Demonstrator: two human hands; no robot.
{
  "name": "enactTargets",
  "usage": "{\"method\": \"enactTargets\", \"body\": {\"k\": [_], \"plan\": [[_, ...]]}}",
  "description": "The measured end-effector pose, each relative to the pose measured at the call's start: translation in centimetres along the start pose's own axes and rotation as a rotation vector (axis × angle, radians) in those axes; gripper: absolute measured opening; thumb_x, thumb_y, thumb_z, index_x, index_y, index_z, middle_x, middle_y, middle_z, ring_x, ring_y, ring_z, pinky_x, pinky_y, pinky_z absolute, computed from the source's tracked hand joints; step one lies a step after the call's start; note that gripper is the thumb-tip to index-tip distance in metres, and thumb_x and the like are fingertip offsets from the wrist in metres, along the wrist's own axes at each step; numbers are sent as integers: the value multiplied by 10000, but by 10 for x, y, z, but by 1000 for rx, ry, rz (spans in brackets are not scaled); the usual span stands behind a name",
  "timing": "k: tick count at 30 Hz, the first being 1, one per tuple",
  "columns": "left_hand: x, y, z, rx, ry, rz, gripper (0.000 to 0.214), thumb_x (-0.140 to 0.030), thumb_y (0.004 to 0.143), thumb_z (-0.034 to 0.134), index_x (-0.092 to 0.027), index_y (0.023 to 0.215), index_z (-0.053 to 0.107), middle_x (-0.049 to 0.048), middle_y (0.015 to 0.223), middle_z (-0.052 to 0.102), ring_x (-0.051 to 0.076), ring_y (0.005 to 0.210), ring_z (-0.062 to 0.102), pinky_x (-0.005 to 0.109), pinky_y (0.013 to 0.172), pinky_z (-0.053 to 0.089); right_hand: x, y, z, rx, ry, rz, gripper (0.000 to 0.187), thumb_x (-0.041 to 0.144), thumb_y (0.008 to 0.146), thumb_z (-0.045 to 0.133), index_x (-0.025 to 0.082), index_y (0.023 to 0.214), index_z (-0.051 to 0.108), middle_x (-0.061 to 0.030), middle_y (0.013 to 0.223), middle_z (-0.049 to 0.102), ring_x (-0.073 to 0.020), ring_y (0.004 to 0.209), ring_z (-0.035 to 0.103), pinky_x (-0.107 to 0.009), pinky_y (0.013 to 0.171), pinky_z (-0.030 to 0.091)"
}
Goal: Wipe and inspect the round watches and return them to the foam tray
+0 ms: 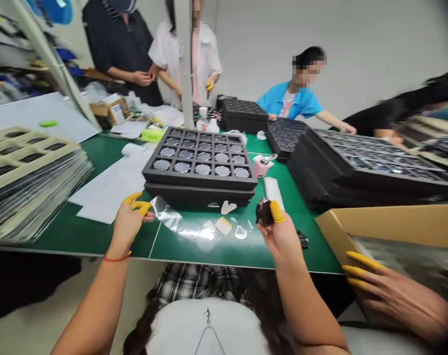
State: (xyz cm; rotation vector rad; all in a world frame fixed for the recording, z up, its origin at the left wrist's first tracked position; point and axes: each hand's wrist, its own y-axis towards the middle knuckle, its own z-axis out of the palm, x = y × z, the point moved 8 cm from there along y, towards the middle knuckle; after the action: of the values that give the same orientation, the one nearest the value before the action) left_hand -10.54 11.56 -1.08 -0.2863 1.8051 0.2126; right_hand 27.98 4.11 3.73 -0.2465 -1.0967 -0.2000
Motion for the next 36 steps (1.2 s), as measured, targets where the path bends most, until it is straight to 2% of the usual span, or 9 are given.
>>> {"method": "enactTargets", "body": {"k": [5,8,10,11,13,16,19,27,36], "plan": [[35,-6,-22,-98,131,3,398,-209,789,557,-115,1173,517,64,881,664,209,791,708,441,808,596,-21,4,23,142,-97,119,444,633,666,748,243,587,551,55,477,364,-97,461,238,-268,438,200],[10,-23,-25,-173,210,119,417,-253,798,576,-141,1198,537,162,1250,583,308,1238,528,549,1095,369,-37,3,50,284,-195,199,460,629,655,753,209,599,571,46,487,426,-91,460,323,-255,433,272],[-18,-38,-10,-122,232,202,412,-309,762,651,-189,1152,589,126,1315,560,305,1297,466,505,1140,315,-47,3,68,369,-228,244,440,589,658,768,185,622,597,33,523,488,-87,466,376,-247,442,322],[-34,-45,7,1,235,243,361,-338,722,708,-210,1052,640,95,1277,599,284,1180,565,465,1090,395,-51,4,77,409,-243,261,429,573,664,769,176,635,610,29,536,508,-85,466,393,-244,445,340],[-59,-67,62,506,197,284,260,-368,723,728,-192,906,673,109,1322,570,222,946,656,389,920,522,-56,5,94,482,-264,284,413,555,685,760,164,653,631,26,541,524,-84,461,413,-238,447,361],[-88,-86,110,845,13,201,508,-318,730,732,-193,1195,571,60,989,707,169,748,656,328,740,554,-59,9,113,567,-285,293,378,516,711,752,159,654,641,33,523,517,-85,458,431,-228,451,371],[-110,-77,128,837,-83,193,727,-270,730,730,-229,1376,401,28,968,708,186,830,664,332,778,541,-51,18,124,597,-278,268,341,488,748,726,167,670,642,33,546,533,-86,487,450,-218,482,382],[-142,-43,135,800,-65,240,653,-280,715,740,-234,1308,471,-2,903,655,130,666,574,243,591,476,-18,43,135,647,-261,220,192,317,750,710,171,874,713,20,655,548,-99,582,427,-235,603,392],[-153,-31,157,689,38,337,638,-345,743,735,-239,1314,471,68,1193,649,195,838,646,314,768,509,-11,58,130,514,-115,167,272,331,733,732,226,983,706,-6,839,668,-149,748,568,-277,758,455]]}}
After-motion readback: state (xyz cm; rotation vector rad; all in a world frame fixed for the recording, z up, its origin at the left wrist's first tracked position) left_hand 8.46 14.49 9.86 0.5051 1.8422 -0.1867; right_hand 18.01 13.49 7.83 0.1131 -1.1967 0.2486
